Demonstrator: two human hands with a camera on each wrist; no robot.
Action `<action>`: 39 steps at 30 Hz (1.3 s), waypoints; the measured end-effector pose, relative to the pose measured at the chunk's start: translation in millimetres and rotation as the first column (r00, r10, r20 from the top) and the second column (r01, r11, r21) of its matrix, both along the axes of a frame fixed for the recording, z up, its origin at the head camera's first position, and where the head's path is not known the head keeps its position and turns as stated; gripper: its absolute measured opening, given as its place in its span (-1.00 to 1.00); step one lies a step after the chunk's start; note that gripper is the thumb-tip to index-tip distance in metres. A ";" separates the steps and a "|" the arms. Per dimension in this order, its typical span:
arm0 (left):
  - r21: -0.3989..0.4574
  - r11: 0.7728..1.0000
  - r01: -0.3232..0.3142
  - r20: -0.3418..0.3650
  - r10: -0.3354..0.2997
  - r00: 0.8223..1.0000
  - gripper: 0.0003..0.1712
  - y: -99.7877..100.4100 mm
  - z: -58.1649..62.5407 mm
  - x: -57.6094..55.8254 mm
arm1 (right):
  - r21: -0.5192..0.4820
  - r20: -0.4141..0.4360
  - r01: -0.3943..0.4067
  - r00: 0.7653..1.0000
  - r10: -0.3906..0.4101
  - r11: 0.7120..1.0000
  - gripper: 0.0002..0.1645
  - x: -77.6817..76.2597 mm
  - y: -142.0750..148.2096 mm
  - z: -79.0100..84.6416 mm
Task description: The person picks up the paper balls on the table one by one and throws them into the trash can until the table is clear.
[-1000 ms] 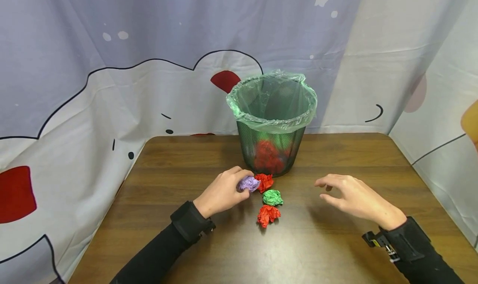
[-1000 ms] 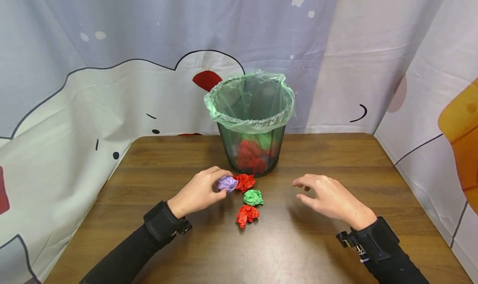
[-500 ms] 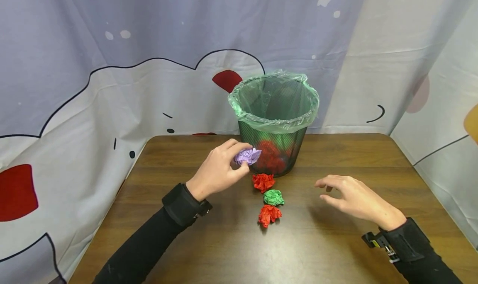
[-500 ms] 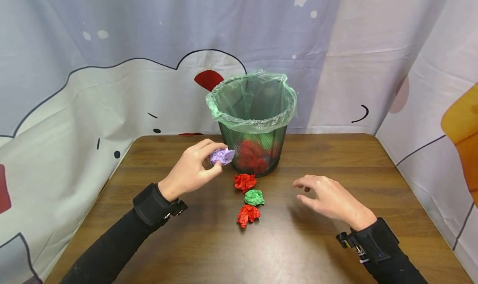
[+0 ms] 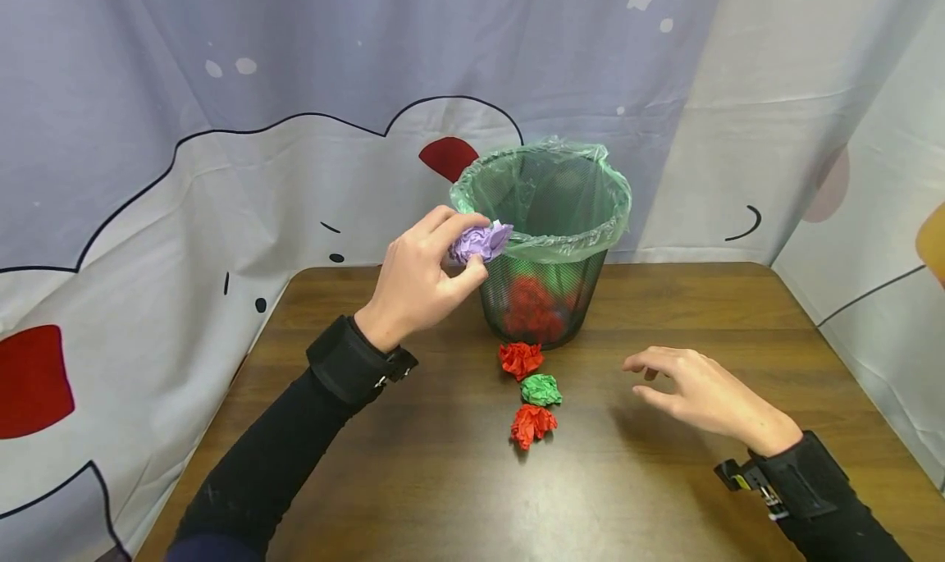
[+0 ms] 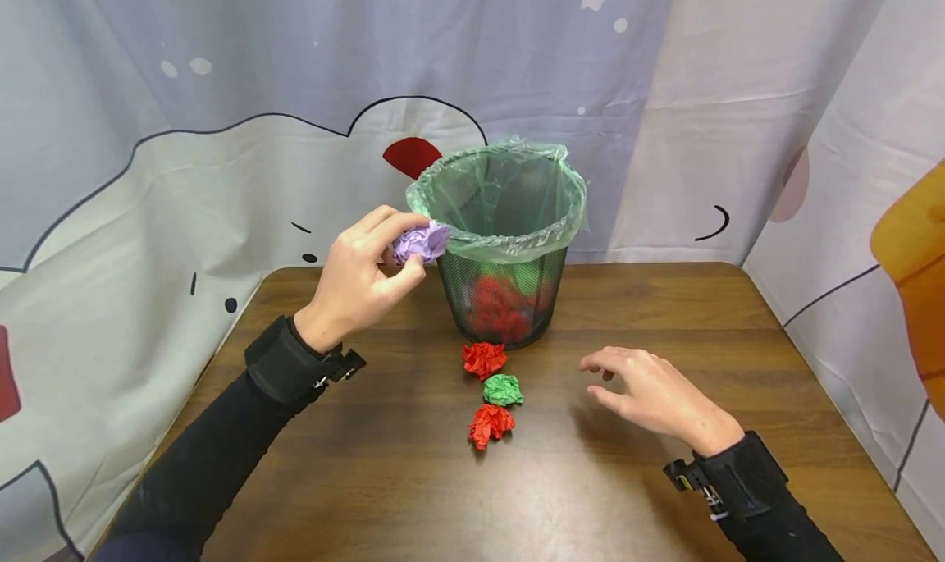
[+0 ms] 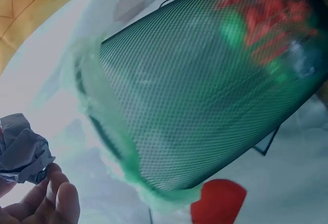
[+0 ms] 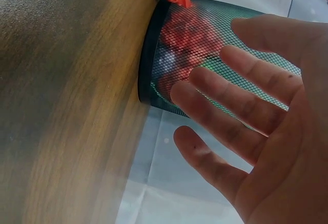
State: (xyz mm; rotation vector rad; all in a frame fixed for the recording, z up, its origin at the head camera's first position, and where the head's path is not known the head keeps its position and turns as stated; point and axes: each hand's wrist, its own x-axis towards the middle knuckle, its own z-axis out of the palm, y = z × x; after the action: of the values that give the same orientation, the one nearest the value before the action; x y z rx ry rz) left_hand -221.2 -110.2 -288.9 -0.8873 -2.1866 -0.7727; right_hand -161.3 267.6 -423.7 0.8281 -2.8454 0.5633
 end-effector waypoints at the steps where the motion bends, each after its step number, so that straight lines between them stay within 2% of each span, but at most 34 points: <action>1: 0.006 1.000 -0.010 -0.007 0.010 1.000 -0.55 0.7 4.1 -1.3 | -0.001 0.000 0.000 1.000 0.000 1.000 -0.66 0.2 0.3 -0.2; 11: 0.029 0.996 -0.089 -0.041 0.090 0.995 -0.48 8.6 40.5 -15.6 | -0.012 -0.008 -0.008 1.000 0.008 1.000 -0.67 0.9 3.2 -2.9; 17: 0.036 0.991 -0.126 0.011 0.125 0.992 -0.51 13.4 54.6 -24.9 | -0.020 -0.002 -0.010 1.000 0.010 1.000 -0.67 1.4 4.7 -5.1; 23: 0.005 0.986 -0.169 0.053 0.169 0.984 -0.56 16.7 64.6 -33.8 | -0.023 0.013 -0.006 1.000 0.006 1.000 -0.66 2.5 5.3 -5.1; 31: -0.053 0.978 -0.201 0.062 0.204 0.977 -0.58 24.8 85.2 -44.8 | -0.030 0.019 -0.005 1.000 0.005 1.000 -0.65 3.7 7.9 -8.3; 39: -0.144 0.963 -0.226 0.137 0.246 0.960 -0.57 38.5 102.3 -54.8 | -0.038 0.038 0.001 0.999 0.001 0.999 -0.66 4.1 10.1 -12.7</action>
State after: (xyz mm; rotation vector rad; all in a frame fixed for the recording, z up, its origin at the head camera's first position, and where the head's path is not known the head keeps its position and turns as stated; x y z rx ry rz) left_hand -276.0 -71.7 -186.6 -0.6268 -2.4464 -0.6071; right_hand -157.2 277.7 -436.4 0.8196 -2.8594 0.6372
